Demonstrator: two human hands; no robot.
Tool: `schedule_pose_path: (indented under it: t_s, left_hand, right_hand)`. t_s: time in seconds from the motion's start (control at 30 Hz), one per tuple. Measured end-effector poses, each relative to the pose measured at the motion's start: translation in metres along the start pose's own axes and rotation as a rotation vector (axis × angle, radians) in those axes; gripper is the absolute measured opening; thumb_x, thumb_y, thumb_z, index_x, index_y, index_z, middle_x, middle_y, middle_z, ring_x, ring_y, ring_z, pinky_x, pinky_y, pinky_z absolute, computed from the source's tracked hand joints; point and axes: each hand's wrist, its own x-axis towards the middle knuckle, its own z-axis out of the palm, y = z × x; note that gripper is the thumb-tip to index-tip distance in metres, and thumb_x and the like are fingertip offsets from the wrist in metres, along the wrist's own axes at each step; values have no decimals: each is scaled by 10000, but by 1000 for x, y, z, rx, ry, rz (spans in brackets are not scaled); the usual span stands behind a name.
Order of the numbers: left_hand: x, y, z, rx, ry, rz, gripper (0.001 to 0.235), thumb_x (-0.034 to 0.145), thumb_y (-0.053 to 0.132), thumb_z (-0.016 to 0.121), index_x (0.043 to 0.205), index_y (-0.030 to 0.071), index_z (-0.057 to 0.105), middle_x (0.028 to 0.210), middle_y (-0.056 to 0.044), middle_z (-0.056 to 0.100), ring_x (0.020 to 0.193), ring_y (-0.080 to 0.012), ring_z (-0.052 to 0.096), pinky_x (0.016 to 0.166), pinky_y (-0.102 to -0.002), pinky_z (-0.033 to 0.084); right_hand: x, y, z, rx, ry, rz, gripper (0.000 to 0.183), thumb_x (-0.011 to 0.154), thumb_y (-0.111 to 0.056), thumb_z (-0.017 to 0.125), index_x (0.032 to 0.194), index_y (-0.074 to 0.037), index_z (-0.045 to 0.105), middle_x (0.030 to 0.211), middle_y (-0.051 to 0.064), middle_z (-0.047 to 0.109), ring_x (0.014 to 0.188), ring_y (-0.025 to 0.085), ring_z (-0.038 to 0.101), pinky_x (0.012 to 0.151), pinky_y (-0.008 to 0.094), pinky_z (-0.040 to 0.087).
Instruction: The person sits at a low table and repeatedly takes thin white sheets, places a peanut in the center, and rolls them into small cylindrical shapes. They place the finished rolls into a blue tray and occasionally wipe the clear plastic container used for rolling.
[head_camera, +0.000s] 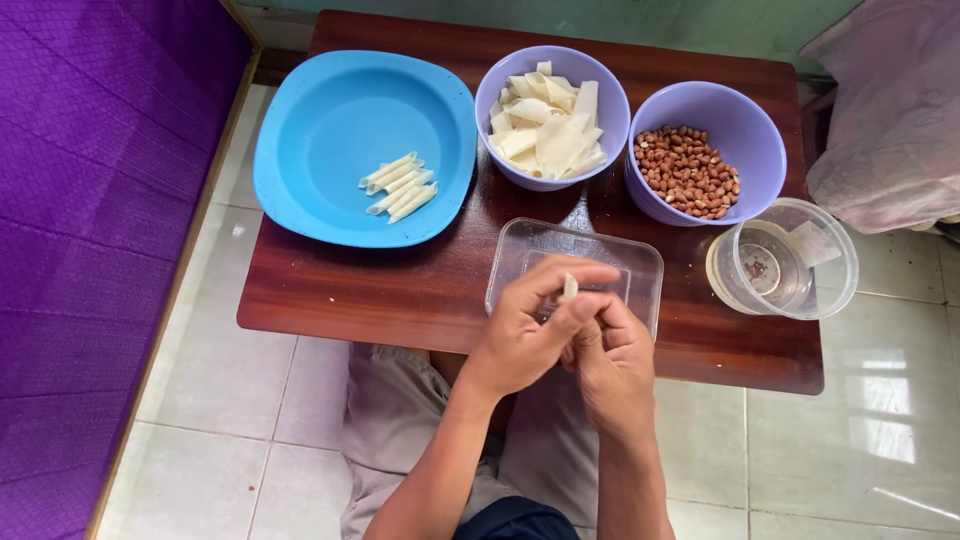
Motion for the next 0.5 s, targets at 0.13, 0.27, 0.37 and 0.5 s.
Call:
schedule_pose_path:
  t_s: [0.13,0.27,0.37,0.5]
  left_hand:
    - [0,0,6,-73,-4,-82,305,1107,191,489,1118,41,755,1081,-150,755,1057,-236,706,956,-385,550]
    - [4,-1,8,-230,148,-142,392,1126,291,416,1331,27,620,1023,-127,772,990,-134,711,947,-311,565]
    - [1,-7,12,-231,148,-117,432,1114,305,445,1421,21,553,1104,-151,760,1056,-162,704,972,-330,562]
    - [3,-7,15,-281,143,-145,451,1148,249,321,1465,-7,514,1063,-180,767,1020,-191,715,1000,-336,554]
  right_hand:
    - [-1,-5,7,-123,-15,-8,228,1044,-189,618,896,-28,683,507,23,530,471,57,476,483,187,430]
    - [-1,2,4,-148,-10,-7,185,1035,-138,618,1033,31,694,495,48,497,464,91,458,477,211,417]
    - [1,-13,11,-186,4,-18,192,1038,-150,612,1057,10,717,523,37,535,504,72,471,510,211,451]
    - [-2,-14,19,-271,24,-58,179,1029,-154,627,1045,-20,745,560,50,587,557,86,496,547,240,492]
